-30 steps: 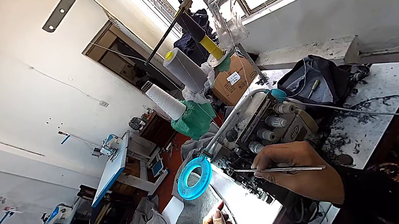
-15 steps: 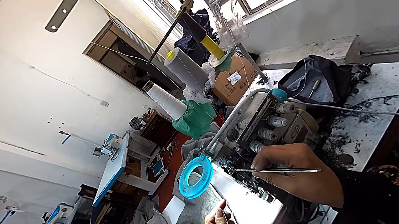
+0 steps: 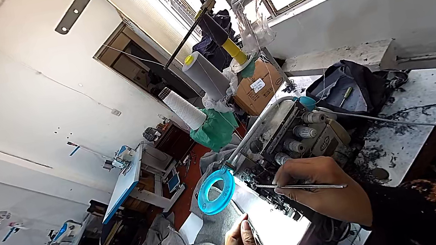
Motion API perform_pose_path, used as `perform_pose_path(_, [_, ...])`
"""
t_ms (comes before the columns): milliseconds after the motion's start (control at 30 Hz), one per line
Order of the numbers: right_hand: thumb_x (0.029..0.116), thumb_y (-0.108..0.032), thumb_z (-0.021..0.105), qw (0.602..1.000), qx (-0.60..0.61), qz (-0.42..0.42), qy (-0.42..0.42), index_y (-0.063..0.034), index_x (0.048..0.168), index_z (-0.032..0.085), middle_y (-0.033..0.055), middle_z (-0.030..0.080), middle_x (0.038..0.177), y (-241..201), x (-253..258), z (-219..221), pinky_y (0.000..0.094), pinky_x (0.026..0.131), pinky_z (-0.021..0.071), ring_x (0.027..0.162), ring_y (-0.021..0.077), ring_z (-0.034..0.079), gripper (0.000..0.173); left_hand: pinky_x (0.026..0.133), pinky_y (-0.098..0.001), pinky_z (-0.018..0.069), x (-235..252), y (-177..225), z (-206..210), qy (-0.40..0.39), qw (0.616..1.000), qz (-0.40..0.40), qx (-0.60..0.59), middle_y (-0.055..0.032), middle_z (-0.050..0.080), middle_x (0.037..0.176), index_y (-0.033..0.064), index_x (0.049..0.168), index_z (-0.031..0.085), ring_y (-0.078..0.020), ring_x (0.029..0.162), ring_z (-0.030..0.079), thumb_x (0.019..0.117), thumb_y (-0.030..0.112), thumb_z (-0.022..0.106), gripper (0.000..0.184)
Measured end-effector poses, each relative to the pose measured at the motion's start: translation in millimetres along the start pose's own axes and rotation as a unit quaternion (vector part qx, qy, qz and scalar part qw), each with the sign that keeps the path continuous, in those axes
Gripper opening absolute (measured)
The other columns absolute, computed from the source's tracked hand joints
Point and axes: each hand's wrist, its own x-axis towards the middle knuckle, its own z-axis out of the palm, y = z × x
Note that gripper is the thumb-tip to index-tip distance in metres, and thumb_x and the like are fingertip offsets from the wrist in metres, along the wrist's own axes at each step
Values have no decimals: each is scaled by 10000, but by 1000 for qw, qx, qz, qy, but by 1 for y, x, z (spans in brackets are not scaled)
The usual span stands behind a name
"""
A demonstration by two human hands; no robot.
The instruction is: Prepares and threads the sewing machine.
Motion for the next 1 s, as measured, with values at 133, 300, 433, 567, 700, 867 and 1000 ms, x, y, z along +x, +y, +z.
perform_pose_path(133, [900,-83,680,1000,7,-2,-5,-31,884,692,49,705,831,0,1,2,94,730,506,786,2,647,56,531,-104,498,3,-4,9,5,1000,18,14,32,693,777,-86,994,704,70,542,553,903,-125,581,158])
perform_pose_path(300, [876,-70,697,1000,8,2,-8,-35,880,693,45,710,832,-1,3,3,91,735,511,784,-3,651,36,533,-101,492,4,-3,15,4,999,33,23,15,698,777,-99,989,711,70,537,540,891,-125,596,153])
perform_pose_path(433, [866,-79,715,1000,21,1,-8,-34,906,692,47,721,867,0,2,1,102,782,528,834,4,670,64,537,-97,493,0,-4,12,-1,999,25,24,19,701,782,-95,975,714,71,540,547,899,-129,584,154])
perform_pose_path(567, [876,-82,716,999,24,-21,-20,-25,919,691,74,725,886,1,2,2,123,798,530,854,40,677,75,539,-96,496,-2,-6,9,-3,1000,21,21,20,705,789,-96,981,710,71,544,554,904,-131,579,156])
perform_pose_path(700, [868,-49,688,999,1,-31,-27,-24,895,692,85,714,844,1,6,5,141,760,525,811,71,671,37,536,-101,500,-3,-5,10,0,1000,19,12,18,712,796,-96,975,709,69,542,557,906,-130,573,156])
perform_pose_path(867, [898,-71,705,996,73,-4,-41,-12,886,684,74,718,852,-3,-3,0,120,757,532,812,27,671,64,561,-109,512,-2,-11,9,5,999,33,32,3,686,781,-112,1020,701,55,560,563,891,-129,586,174])
perform_pose_path(1000, [918,-111,708,990,126,15,-59,-15,888,668,64,718,858,-21,-16,-10,116,731,537,803,6,670,109,771,-108,553,-1,-29,10,-46,987,140,66,-135,612,1145,-155,1205,651,47,868,636,853,-27,682,376])
